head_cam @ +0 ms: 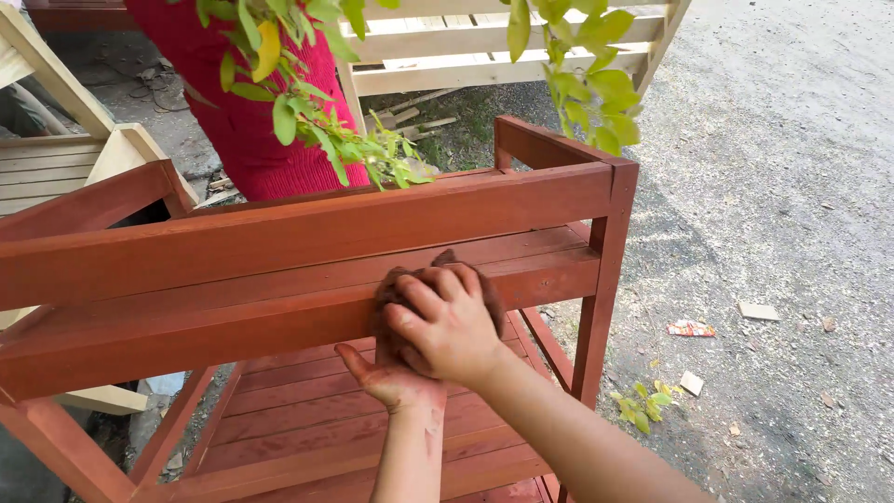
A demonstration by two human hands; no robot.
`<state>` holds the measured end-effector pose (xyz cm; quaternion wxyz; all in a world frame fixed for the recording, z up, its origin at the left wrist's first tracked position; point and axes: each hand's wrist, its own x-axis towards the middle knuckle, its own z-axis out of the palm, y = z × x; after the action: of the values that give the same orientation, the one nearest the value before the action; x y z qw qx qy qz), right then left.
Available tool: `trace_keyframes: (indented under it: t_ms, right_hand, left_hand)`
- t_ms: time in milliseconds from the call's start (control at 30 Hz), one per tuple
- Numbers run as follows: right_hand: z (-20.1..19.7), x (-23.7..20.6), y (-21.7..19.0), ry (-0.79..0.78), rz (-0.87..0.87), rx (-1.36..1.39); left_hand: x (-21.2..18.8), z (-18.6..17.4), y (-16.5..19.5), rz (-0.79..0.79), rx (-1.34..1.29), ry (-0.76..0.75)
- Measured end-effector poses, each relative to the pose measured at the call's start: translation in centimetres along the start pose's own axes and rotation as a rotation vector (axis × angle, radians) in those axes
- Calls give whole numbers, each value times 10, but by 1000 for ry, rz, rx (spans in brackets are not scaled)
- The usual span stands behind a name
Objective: The person wipes the surfaces of a reddish-brown wooden shelving unit with a brown cloth. They move around the unit to clean the top, sides, and shelves, then flip the unit to wipe the underside and lower shelves.
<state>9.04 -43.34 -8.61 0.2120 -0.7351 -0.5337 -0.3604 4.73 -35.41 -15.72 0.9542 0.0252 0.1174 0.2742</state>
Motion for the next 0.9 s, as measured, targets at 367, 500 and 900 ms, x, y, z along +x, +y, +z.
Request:
trace_keyframes:
  t_ms: [367,500,900]
  right_hand:
    - [-69,-79,102,20,-100,-101]
    - [-85,-94,107,-5,6,-143]
    - [-1,-76,7,142,302,-48]
  left_hand:
    - [13,2,-1,143,137,168]
    - [14,2,-3,148,124,139]
    - [13,-7,0,-22,211,139]
